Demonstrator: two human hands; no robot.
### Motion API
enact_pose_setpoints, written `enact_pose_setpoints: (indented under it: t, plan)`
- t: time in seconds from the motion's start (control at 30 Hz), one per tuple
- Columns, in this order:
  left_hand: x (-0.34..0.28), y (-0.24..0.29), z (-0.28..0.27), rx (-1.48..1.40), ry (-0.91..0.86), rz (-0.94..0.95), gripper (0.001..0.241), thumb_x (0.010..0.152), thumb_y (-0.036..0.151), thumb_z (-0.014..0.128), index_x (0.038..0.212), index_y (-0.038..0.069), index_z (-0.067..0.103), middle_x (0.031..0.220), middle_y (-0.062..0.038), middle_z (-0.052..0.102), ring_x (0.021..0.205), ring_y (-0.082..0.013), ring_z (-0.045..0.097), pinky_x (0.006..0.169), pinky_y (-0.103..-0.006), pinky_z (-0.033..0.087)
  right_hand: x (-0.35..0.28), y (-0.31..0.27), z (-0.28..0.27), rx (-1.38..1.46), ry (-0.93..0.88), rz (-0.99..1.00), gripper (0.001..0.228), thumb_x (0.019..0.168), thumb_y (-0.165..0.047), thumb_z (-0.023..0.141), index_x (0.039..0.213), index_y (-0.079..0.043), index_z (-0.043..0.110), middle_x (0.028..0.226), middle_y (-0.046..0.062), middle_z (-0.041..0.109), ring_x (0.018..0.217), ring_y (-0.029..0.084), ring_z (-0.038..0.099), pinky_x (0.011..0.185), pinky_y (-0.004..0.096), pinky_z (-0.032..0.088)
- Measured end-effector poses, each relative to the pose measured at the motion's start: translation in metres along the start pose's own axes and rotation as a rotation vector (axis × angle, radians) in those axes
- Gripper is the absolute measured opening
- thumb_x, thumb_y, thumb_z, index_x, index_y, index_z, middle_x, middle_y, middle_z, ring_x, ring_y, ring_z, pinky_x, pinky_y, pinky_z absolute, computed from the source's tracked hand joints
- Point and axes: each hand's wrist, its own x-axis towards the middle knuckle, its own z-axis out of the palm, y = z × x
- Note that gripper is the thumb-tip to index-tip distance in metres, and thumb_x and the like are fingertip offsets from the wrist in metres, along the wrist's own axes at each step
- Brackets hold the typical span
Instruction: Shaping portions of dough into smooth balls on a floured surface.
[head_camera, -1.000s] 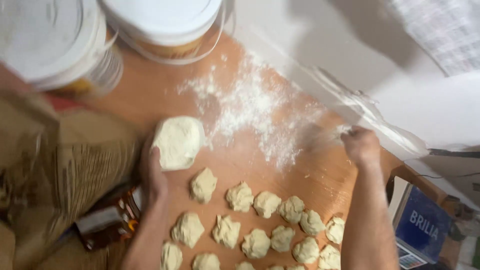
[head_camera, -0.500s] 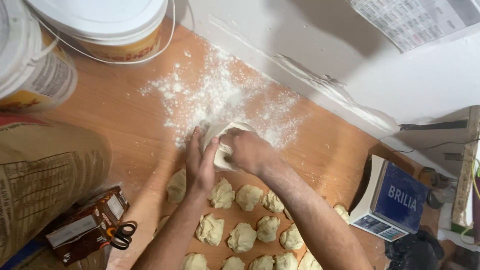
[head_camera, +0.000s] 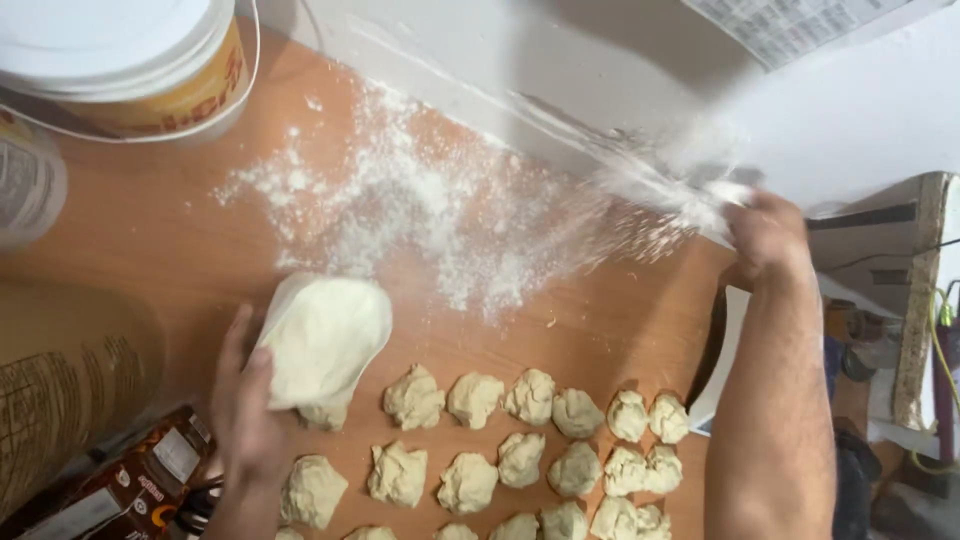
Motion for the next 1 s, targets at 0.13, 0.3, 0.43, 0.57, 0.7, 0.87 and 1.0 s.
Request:
enact_pose_setpoints:
  t: [0.13,0.3,0.43,0.57,0.7,0.87,1.0]
  plan:
    - [-0.019,-0.003,-0.03,-0.087,0.033,-0.116,0.082,0.093,0.045,0.044,0.163,0.005,0.028,0.147,-0.029,0.055,0.131,-0.043,0.061,0.108,-0.0553,0.049,0.106,0.115,-0.024,0.4,0.092,0.197,0.055,0.101,-0.014,0.057,0.153,-0.002,0.042,0.147,0.024,0.053,0.125,0.024,0.068,0.098,0.028,0.055]
    - [-0.038,0.007,-0.024,-0.434,0.084,-0.163,0.083,0.091,0.043,0.049,0.161,0.004,0.028,0.153,-0.024,0.048,0.136,-0.0411,0.052,0.105,-0.0604,0.046,0.186,0.215,-0.039,0.692,0.365,0.267,0.033,0.101,-0.011,0.061,0.132,0.0,0.058,0.125,0.017,0.069,0.11,0.017,0.071,0.076,0.031,0.047]
    - [-0.045,0.003,-0.032,-0.377,0.172,-0.306,0.085,0.086,0.042,0.05,0.159,0.005,0.03,0.151,-0.024,0.051,0.137,-0.04,0.053,0.107,-0.0592,0.046,0.225,0.255,0.012,1.149,0.571,0.149,0.042,0.101,-0.023,0.045,0.126,0.005,0.062,0.123,0.019,0.07,0.105,0.024,0.073,0.08,0.032,0.065]
    - [-0.044,-0.013,-0.038,-0.377,0.131,-0.317,0.087,0.084,0.044,0.05,0.16,0.008,0.029,0.151,-0.022,0.051,0.137,-0.0396,0.054,0.107,-0.0588,0.045,0.161,0.128,0.116,0.568,0.112,-0.07,0.046,0.093,-0.02,0.057,0.133,0.002,0.057,0.128,0.019,0.067,0.112,0.028,0.068,0.089,0.037,0.057]
    - [-0.058,-0.013,-0.042,-0.314,0.145,-0.37,0.084,0.086,0.046,0.05,0.16,0.009,0.031,0.153,-0.018,0.05,0.139,-0.0365,0.052,0.108,-0.0574,0.043,0.145,0.131,0.202,0.275,-0.159,-0.202,0.047,0.096,-0.018,0.067,0.131,0.012,0.055,0.129,0.033,0.061,0.116,0.046,0.059,0.092,0.052,0.049]
    - [-0.049,-0.02,-0.043,-0.437,0.123,-0.325,0.079,0.087,0.043,0.048,0.157,0.009,0.034,0.154,-0.017,0.05,0.139,-0.0354,0.051,0.108,-0.0564,0.043,0.17,0.066,0.295,0.333,-0.298,-0.369,0.044,0.103,-0.021,0.066,0.128,0.015,0.057,0.13,0.036,0.06,0.117,0.052,0.057,0.094,0.057,0.048]
    - [-0.025,-0.048,-0.045,-0.241,0.096,-0.237,0.074,0.094,0.042,0.049,0.158,0.007,0.036,0.155,-0.018,0.049,0.141,-0.0316,0.049,0.113,-0.0481,0.039,0.074,0.033,0.316,0.03,-0.294,-0.486,0.038,0.097,-0.023,0.069,0.126,0.001,0.064,0.128,0.021,0.067,0.119,0.037,0.064,0.102,0.046,0.051]
